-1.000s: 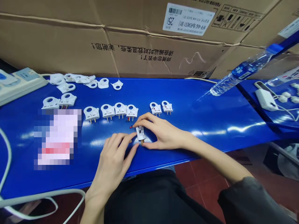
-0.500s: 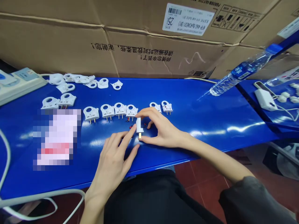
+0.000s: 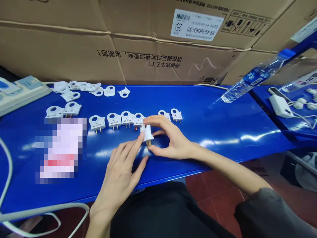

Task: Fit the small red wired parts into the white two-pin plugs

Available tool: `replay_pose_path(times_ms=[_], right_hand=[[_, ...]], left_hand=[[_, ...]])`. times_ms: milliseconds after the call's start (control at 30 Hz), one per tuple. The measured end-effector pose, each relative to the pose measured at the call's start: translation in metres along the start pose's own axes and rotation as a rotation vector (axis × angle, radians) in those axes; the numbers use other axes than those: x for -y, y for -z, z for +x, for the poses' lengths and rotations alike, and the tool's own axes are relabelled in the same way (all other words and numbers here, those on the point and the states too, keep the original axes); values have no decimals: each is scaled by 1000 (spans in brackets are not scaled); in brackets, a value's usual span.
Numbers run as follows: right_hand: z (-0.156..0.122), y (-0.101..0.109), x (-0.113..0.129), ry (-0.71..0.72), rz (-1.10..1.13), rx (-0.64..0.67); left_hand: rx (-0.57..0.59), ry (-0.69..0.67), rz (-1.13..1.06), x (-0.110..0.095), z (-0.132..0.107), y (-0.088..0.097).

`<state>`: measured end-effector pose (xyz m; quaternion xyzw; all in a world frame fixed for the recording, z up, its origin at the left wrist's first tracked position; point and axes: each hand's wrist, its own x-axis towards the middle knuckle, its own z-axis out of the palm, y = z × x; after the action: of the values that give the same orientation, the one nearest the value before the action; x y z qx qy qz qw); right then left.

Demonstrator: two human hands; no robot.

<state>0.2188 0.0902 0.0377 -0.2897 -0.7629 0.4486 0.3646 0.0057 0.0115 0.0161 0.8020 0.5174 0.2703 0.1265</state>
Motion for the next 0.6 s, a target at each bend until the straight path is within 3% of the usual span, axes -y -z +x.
replay_pose_path(times_ms=[167,300,433,600], right_hand=[[2,1,-2,-47,21,-131],[5,7,-6,-2,-188,-233],[8,11,-10,-9,-411,-221],[12,13,-15,47,-513,-182]], left_hand=[[-31,79,-45,1,-2,-2],[-41,99,46,2,-2,-2],[-3,76,117,3,-1,-2],[3,61,146,2,-1,-1]])
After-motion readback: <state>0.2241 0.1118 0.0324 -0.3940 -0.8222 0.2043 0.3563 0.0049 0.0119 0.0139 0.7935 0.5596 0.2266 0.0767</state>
